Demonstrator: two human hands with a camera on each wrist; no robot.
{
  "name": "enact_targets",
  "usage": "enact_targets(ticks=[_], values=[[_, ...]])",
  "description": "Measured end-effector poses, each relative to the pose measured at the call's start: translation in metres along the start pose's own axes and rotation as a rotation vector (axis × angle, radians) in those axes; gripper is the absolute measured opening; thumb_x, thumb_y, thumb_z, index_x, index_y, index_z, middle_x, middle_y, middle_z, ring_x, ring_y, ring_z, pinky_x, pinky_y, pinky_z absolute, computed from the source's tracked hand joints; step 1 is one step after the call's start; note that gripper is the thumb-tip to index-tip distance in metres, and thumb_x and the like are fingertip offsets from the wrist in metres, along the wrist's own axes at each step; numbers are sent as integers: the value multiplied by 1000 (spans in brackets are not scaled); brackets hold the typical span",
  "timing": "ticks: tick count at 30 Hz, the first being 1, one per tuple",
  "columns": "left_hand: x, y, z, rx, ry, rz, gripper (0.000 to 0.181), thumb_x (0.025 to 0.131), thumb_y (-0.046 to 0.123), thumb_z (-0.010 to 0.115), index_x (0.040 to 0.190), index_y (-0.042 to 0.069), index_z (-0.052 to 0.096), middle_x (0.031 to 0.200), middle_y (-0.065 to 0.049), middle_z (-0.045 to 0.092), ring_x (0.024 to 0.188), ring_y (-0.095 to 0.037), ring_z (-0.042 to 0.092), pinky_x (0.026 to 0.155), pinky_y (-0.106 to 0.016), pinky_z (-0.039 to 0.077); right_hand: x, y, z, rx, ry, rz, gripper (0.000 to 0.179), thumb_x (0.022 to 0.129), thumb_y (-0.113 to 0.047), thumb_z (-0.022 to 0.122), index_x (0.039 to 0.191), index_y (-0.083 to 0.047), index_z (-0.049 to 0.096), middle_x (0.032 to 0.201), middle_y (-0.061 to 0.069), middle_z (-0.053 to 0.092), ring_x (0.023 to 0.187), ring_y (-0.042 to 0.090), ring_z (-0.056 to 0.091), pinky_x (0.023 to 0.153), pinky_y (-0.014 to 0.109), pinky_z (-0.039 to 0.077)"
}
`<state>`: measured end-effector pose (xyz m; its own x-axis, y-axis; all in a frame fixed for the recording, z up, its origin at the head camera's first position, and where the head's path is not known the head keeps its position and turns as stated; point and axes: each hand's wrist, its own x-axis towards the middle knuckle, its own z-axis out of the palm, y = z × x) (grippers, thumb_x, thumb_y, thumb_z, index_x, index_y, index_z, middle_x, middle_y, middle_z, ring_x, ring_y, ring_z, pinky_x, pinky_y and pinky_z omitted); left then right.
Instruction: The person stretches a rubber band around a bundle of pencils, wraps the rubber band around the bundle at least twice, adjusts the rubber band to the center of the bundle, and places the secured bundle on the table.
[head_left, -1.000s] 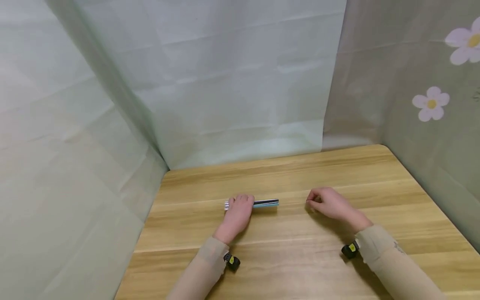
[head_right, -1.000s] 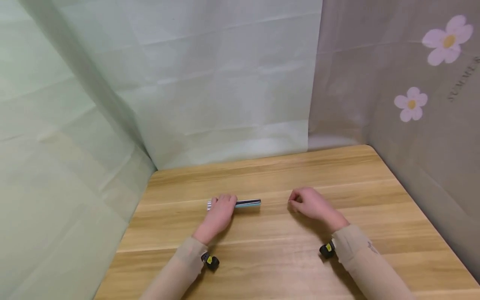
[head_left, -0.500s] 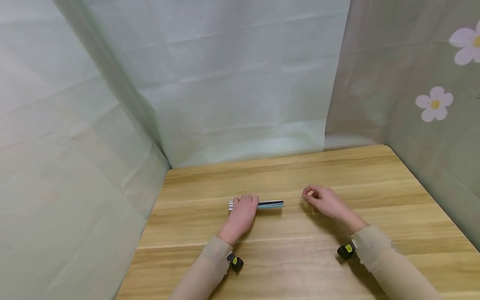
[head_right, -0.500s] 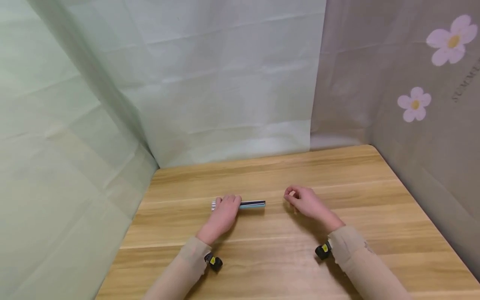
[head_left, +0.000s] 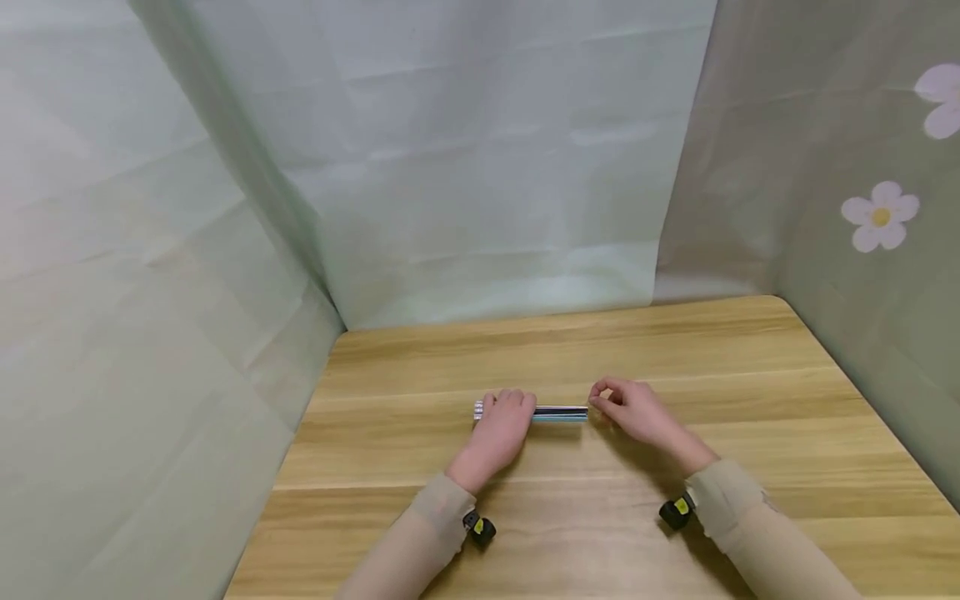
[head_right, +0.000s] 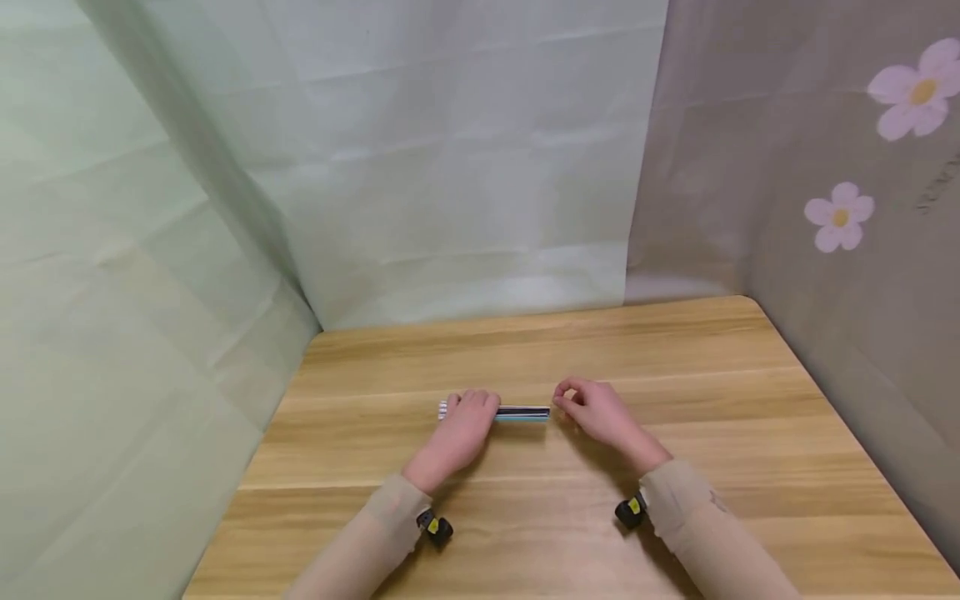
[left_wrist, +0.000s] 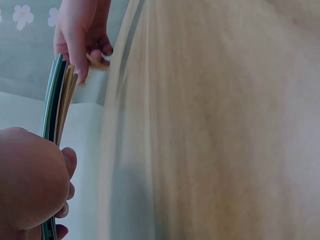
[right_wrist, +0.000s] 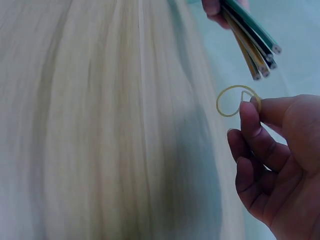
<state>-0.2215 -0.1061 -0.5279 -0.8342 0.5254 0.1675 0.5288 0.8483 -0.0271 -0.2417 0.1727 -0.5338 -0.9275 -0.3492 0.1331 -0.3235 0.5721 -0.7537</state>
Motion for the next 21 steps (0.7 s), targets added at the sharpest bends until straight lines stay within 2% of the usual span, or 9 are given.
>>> enact_targets(ticks=[5, 8, 14, 17, 21], values=[[2, 5, 1, 14, 9, 9, 16, 107, 8, 52, 120, 12, 60, 109, -3, 63, 104, -22, 57, 91, -45, 42, 3, -3, 4, 59, -2, -8, 6, 107, -22, 68, 107, -17, 71, 70, 2, 68, 55, 9, 49, 55, 26, 37], [2, 6, 3, 21, 13, 4, 16, 107, 7, 52, 121, 12, 59, 109, -3, 63, 103, -22, 56, 91, -44, 42, 3, -6, 7, 133, 2, 20, 8, 108, -21, 67, 108, -15, 71, 73, 6, 69, 55, 9, 47, 54, 25, 35], [0, 4, 8, 31, 32, 3, 13, 109, 8, 52, 119, 12, 58, 108, -3, 63, 101, -22, 57, 89, -44, 43, 3, -10, 13, 279, 11, 101, 12, 109, -19, 64, 113, -8, 69, 78, 14, 68, 61, 18, 53, 55, 26, 40], [0, 3, 9, 34, 38, -3, 13, 110, 9, 52, 120, 11, 58, 108, -3, 64, 101, -22, 58, 88, -43, 43, 3, -11, 15, 346, 24, 104, 13, 110, -14, 62, 115, -3, 67, 79, 17, 67, 65, 23, 56, 55, 25, 40], [1, 1, 9, 35, 34, -11, 13, 108, 8, 53, 120, 11, 58, 108, -3, 63, 101, -21, 57, 88, -43, 42, 3, -12, 16, 382, 42, 87, 12, 109, -11, 62, 115, -1, 66, 78, 14, 66, 70, 25, 60, 57, 25, 42]])
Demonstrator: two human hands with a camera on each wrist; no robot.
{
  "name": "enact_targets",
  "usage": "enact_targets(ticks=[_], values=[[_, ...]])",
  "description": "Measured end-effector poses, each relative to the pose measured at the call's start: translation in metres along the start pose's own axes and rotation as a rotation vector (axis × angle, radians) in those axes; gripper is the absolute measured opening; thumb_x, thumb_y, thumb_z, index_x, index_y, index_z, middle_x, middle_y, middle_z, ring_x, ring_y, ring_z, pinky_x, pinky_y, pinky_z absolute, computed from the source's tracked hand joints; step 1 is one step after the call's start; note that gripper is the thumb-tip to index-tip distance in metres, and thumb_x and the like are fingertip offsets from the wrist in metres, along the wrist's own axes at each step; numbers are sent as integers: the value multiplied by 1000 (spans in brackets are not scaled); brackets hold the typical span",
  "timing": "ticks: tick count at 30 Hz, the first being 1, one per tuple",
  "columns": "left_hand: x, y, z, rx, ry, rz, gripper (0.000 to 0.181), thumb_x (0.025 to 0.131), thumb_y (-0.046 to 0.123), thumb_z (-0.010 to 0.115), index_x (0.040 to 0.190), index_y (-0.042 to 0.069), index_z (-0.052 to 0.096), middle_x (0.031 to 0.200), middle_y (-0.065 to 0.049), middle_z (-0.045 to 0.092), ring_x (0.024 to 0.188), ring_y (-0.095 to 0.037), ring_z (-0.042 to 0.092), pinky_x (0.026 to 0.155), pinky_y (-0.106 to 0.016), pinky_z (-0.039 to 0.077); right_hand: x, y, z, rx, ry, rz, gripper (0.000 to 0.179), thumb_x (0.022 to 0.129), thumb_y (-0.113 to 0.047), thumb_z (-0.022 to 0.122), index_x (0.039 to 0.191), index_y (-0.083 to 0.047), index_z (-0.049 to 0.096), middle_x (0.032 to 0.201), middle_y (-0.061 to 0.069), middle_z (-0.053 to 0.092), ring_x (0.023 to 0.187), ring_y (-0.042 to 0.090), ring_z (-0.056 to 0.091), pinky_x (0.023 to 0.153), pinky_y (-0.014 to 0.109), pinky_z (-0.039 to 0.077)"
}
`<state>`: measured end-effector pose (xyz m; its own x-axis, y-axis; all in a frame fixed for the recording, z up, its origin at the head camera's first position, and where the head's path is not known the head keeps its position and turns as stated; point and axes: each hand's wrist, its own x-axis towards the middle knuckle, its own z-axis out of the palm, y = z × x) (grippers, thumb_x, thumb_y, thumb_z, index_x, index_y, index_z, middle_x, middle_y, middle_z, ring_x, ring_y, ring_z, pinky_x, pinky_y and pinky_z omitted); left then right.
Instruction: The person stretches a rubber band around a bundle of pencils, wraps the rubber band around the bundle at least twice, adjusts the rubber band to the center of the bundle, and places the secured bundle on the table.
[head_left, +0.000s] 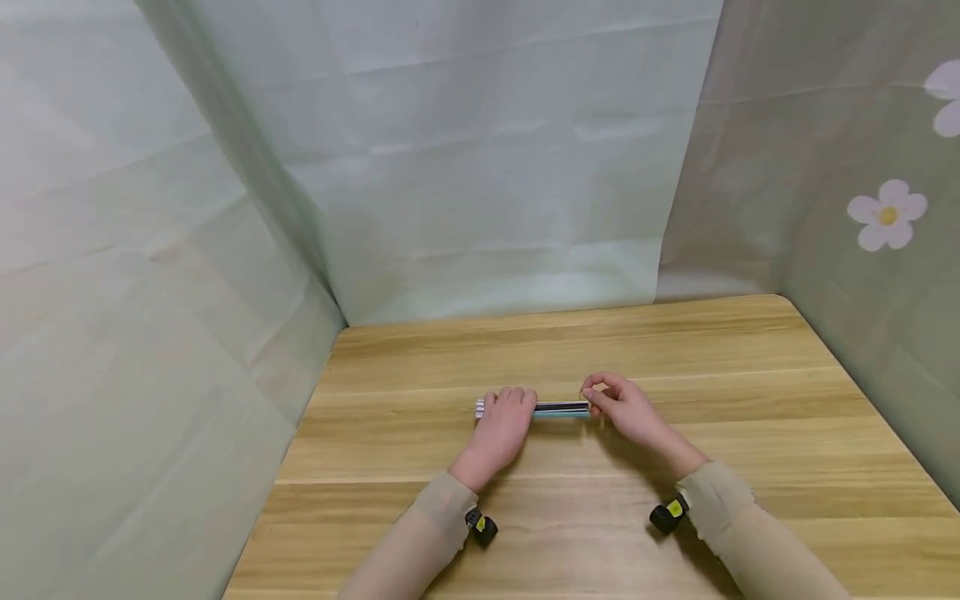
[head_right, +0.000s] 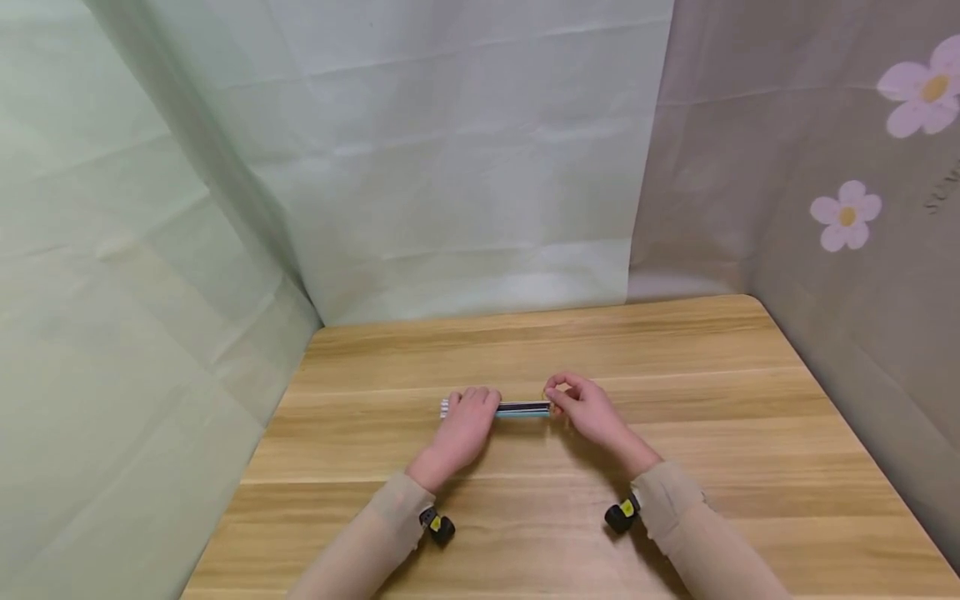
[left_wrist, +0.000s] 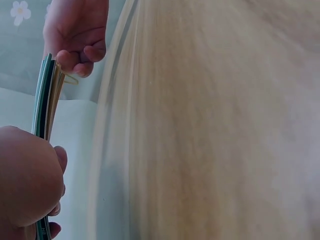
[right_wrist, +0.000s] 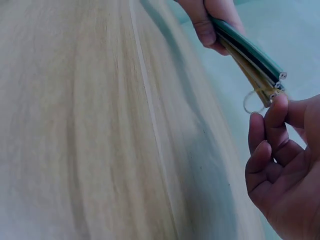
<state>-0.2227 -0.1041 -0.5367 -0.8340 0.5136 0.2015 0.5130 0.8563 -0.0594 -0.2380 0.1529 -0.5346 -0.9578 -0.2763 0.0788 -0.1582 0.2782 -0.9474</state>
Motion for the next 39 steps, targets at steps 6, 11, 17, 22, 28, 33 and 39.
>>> enact_targets(ticks=[6, 11, 17, 22, 28, 33, 39], values=[[1, -2, 1, 18, 2, -18, 16, 105, 4, 56, 119, 12, 57, 108, -3, 62, 101, -22, 56, 89, -44, 43, -3, -3, 2, -15, 7, -17, 10, 109, -14, 62, 113, -5, 67, 78, 8, 64, 72, 26, 60, 59, 26, 41], [2, -1, 2, 53, 38, -33, 17, 104, 3, 57, 120, 10, 58, 110, -5, 63, 102, -24, 57, 87, -44, 44, -5, -6, 3, -16, 22, -32, 9, 109, -14, 63, 112, -7, 68, 78, 9, 64, 68, 21, 56, 56, 26, 40], [2, -1, 1, 87, 64, -70, 14, 104, 3, 57, 117, 10, 57, 106, -6, 63, 98, -25, 56, 84, -44, 43, -6, -7, 7, -49, 34, -96, 9, 106, -18, 69, 108, -11, 73, 78, 10, 66, 67, 18, 56, 59, 27, 42], [4, 0, -2, 46, 74, -118, 18, 100, -1, 60, 115, 9, 56, 102, -7, 63, 95, -25, 56, 83, -44, 42, -4, -6, 9, -74, 16, -185, 8, 103, -17, 74, 106, -12, 79, 80, 9, 70, 69, 16, 60, 61, 26, 46], [4, -1, -3, -11, 58, -167, 20, 99, -4, 61, 114, 8, 56, 107, -9, 65, 101, -27, 57, 84, -46, 41, -3, -1, 12, -111, 3, -232, 11, 101, -16, 77, 107, -9, 82, 86, 5, 76, 64, 10, 56, 57, 25, 45], [1, -6, 0, -44, 38, -185, 17, 101, -2, 58, 113, 9, 56, 109, -9, 65, 102, -27, 57, 85, -47, 41, -4, 1, 10, -113, 69, -246, 5, 99, -14, 79, 102, -12, 81, 105, 1, 76, 84, 12, 62, 68, 25, 48], [-3, -14, -2, -78, 38, -135, 21, 100, -4, 58, 115, 10, 56, 111, -8, 66, 106, -27, 58, 87, -46, 42, -7, 3, 6, -84, 99, -215, 6, 101, -10, 74, 105, -7, 77, 111, 6, 75, 99, 17, 64, 78, 27, 50]])
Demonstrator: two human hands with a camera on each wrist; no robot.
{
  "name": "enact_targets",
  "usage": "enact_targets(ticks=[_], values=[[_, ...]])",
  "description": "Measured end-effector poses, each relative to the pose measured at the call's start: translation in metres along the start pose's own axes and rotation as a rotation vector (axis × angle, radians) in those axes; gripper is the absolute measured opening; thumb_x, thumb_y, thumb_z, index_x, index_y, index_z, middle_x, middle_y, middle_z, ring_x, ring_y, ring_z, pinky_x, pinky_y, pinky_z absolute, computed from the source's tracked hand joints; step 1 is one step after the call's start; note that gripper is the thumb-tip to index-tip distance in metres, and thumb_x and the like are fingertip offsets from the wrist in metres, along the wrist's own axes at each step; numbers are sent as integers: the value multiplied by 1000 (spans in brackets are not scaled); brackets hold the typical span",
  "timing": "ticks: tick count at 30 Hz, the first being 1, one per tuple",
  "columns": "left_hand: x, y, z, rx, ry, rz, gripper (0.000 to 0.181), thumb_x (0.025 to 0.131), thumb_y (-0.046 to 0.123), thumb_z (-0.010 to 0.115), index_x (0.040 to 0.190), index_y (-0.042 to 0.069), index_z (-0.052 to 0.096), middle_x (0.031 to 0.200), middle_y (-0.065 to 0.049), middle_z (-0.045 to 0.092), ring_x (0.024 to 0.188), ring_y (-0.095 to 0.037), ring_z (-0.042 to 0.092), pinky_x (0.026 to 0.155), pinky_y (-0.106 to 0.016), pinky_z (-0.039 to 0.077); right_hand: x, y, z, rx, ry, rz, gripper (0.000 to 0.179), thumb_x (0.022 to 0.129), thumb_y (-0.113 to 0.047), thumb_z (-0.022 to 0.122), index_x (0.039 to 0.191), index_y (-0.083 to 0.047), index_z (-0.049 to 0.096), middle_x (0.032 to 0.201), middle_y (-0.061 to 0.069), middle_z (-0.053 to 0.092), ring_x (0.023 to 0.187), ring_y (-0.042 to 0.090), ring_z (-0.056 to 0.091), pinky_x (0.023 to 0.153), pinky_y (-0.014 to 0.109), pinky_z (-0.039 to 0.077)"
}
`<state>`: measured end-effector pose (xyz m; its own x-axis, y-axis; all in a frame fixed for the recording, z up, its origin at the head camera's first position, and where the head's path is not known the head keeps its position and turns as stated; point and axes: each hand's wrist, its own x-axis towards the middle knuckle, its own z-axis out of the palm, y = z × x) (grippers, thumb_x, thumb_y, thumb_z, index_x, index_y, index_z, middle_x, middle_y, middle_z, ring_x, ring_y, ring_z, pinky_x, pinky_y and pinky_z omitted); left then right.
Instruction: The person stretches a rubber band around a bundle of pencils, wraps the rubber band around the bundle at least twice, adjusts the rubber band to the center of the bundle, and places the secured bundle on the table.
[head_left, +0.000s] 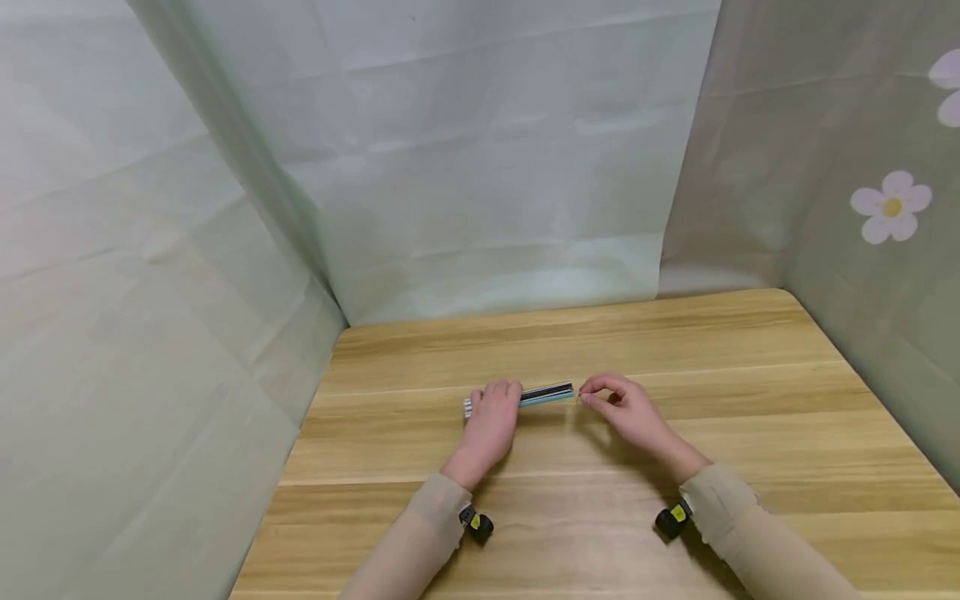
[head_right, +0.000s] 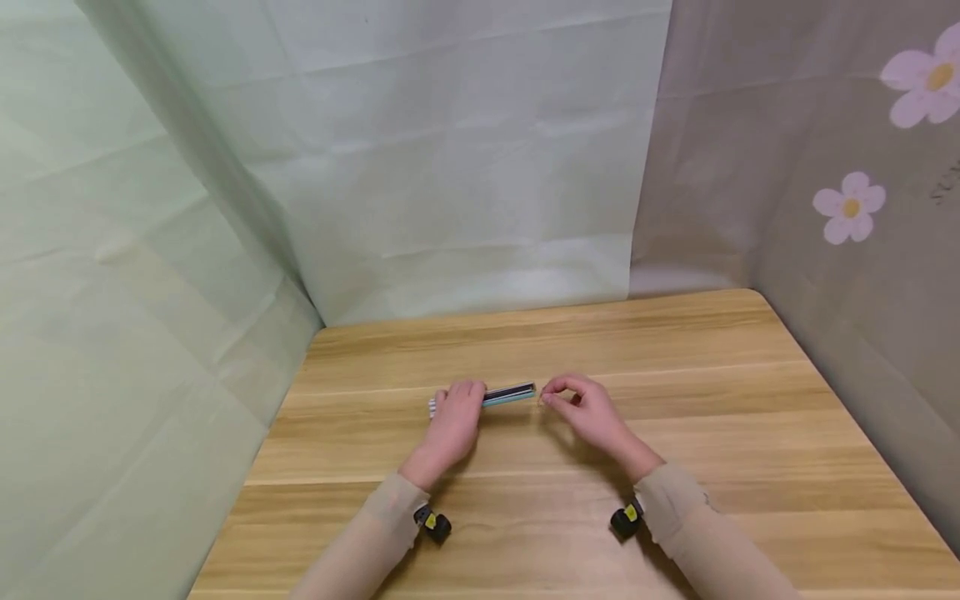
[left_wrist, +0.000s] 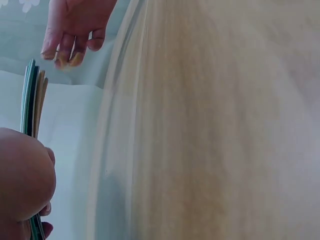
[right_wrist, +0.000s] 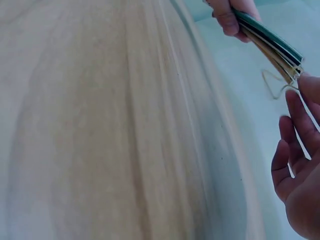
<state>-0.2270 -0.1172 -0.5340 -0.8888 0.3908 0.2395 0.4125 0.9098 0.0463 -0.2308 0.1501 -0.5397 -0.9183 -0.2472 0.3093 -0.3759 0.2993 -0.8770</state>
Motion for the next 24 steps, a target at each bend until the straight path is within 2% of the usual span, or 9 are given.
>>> enact_targets(ticks=[5, 9, 17, 24], values=[[-4, -3, -1, 24, 36, 93, 21, 102, -2, 57, 119, 10, 57, 112, -6, 64, 108, -26, 58, 88, -45, 42, 0, 1, -1, 5, -11, 81, 9, 105, -16, 70, 108, -9, 75, 97, 4, 74, 89, 15, 65, 77, 28, 50], [-7, -3, 1, 27, 45, 155, 20, 106, 3, 51, 123, 10, 57, 114, -5, 61, 108, -25, 56, 90, -46, 40, 2, 3, -1, -11, -24, 112, 11, 106, -18, 69, 109, -8, 73, 96, 5, 73, 87, 17, 63, 78, 28, 50], [-8, -2, 0, 36, 21, 157, 19, 106, 3, 52, 122, 11, 56, 114, -4, 61, 108, -24, 55, 91, -45, 42, 5, 3, 0, 31, -35, 134, 16, 108, -18, 65, 112, -3, 69, 96, 9, 71, 88, 30, 69, 76, 29, 52], [-9, 0, 3, 52, 7, 154, 16, 107, 5, 53, 121, 11, 57, 112, -4, 61, 105, -23, 54, 91, -46, 42, 7, -6, 3, 36, -106, 130, 16, 110, -17, 63, 112, -3, 68, 93, 5, 69, 89, 25, 69, 81, 37, 55]])
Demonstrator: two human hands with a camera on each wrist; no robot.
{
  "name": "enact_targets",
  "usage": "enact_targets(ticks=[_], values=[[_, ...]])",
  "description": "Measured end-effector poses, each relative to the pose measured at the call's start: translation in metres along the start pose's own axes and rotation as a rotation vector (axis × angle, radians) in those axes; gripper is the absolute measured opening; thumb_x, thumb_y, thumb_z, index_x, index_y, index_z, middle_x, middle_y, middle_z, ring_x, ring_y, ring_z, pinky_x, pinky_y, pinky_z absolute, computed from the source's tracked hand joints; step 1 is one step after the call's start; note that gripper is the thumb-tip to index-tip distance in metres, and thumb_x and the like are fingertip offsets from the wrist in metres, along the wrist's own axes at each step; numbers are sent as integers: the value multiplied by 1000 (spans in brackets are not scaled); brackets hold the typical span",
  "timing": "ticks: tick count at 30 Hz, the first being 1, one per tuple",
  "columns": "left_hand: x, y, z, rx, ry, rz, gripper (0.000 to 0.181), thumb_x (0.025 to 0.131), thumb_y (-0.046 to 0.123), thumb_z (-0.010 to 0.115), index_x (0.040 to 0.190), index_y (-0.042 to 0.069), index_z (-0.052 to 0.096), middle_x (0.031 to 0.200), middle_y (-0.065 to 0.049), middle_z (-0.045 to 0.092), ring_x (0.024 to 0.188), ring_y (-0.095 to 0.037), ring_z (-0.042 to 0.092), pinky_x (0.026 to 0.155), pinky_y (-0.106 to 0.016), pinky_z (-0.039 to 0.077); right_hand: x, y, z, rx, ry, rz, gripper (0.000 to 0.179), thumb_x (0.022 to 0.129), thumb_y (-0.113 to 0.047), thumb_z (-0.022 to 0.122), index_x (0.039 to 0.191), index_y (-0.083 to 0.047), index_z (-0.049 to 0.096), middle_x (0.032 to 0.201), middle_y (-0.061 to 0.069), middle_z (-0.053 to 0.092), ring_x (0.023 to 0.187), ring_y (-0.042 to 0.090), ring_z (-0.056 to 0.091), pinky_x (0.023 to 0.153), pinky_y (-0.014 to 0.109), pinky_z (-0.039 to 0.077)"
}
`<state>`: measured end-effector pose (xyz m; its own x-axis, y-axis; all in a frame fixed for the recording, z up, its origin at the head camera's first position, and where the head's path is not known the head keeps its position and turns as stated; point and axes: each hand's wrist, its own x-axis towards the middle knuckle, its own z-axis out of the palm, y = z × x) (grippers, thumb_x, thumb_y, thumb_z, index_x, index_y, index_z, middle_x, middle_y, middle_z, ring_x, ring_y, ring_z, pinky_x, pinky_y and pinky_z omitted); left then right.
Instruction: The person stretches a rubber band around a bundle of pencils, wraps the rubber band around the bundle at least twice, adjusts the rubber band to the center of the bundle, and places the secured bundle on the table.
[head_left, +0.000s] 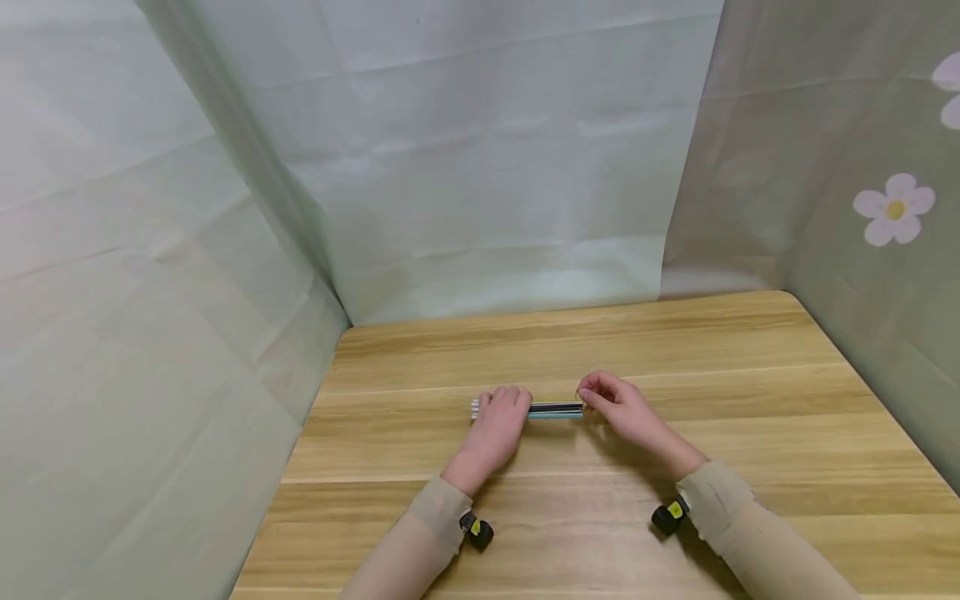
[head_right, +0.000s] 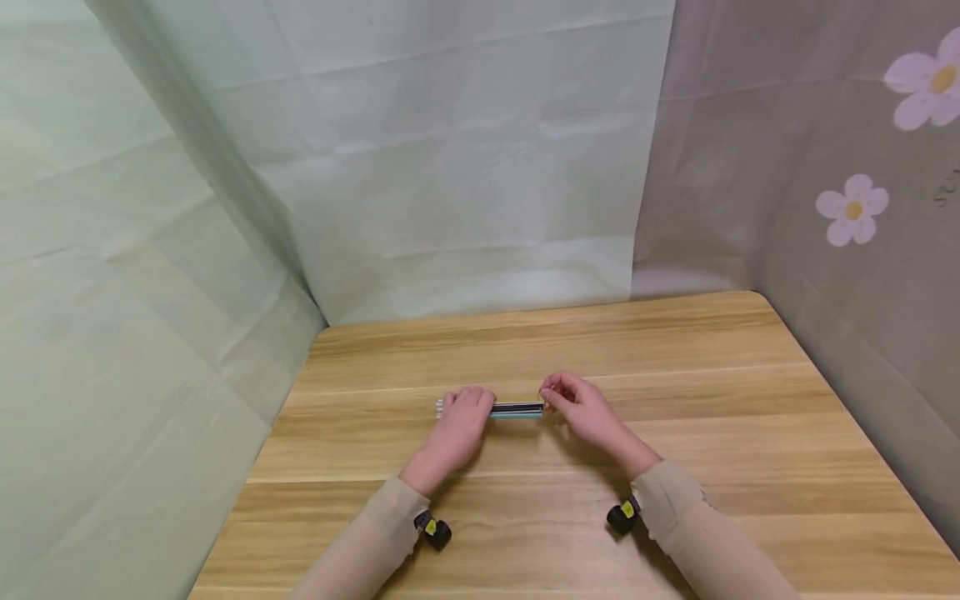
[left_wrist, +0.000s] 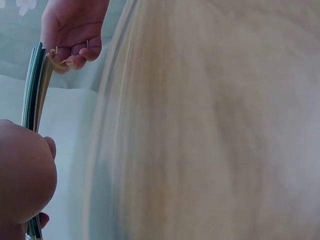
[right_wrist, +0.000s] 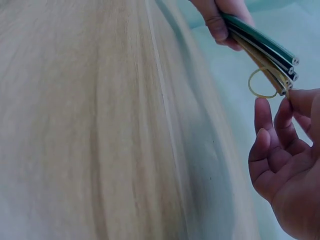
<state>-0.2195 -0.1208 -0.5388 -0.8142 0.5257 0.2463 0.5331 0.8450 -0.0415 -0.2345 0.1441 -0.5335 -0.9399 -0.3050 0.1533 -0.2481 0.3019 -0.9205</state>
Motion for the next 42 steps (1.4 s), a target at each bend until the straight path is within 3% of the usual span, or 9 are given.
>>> enact_targets(ticks=[11, 18, 21, 26, 30, 34, 39, 42], values=[[2, 1, -3, 30, 5, -42, 16, 107, 6, 53, 122, 11, 57, 113, -5, 63, 105, -24, 57, 89, -45, 41, 2, -5, 1, 73, -41, -22, 17, 110, -16, 60, 113, 0, 67, 95, 7, 68, 91, 21, 65, 83, 38, 54], [6, 4, -7, 96, 7, -82, 14, 105, 4, 52, 118, 9, 56, 106, -5, 61, 99, -24, 54, 86, -44, 41, -1, -7, 2, -24, 28, -80, 8, 106, -18, 70, 108, -12, 75, 98, 1, 73, 86, 16, 63, 77, 29, 50], [7, 5, -7, 106, 11, -117, 10, 105, 4, 52, 113, 9, 55, 102, -5, 60, 96, -24, 53, 82, -43, 39, -2, -7, 6, -118, 94, -163, 5, 100, -18, 78, 104, -17, 81, 100, -4, 77, 87, 13, 66, 76, 29, 52], [7, 7, -7, 72, 25, -159, 11, 103, 1, 55, 110, 9, 54, 98, -5, 59, 92, -24, 53, 79, -42, 38, -3, -6, 13, -266, 225, -371, 13, 89, -12, 89, 98, -20, 86, 96, -7, 79, 89, 12, 69, 73, 30, 54], [8, 8, -9, -23, 23, -191, 14, 101, -2, 57, 107, 10, 53, 99, -6, 61, 91, -24, 52, 77, -42, 35, -3, -4, 16, -350, 238, -474, 13, 87, -9, 89, 97, -17, 85, 94, -8, 78, 90, 13, 71, 76, 34, 56], [10, 7, -12, -104, 27, -220, 16, 99, -2, 59, 104, 12, 53, 100, -6, 63, 95, -27, 55, 77, -42, 35, -3, -3, 18, -375, 188, -458, 10, 92, -10, 86, 98, -17, 83, 97, -8, 78, 93, 14, 70, 77, 38, 58], [11, 4, -16, -136, 16, -241, 17, 98, -2, 62, 102, 12, 53, 100, -7, 64, 97, -29, 58, 78, -43, 36, -5, -2, 18, -287, 206, -358, 8, 95, -13, 83, 100, -19, 82, 101, -7, 77, 91, 17, 70, 73, 35, 55], [11, 3, -17, -155, 16, -254, 21, 95, -4, 64, 102, 12, 54, 101, -7, 63, 98, -30, 58, 79, -44, 37, -5, -2, 16, -266, 199, -365, 3, 97, -18, 81, 100, -16, 81, 103, -6, 77, 94, 18, 69, 74, 35, 54]])
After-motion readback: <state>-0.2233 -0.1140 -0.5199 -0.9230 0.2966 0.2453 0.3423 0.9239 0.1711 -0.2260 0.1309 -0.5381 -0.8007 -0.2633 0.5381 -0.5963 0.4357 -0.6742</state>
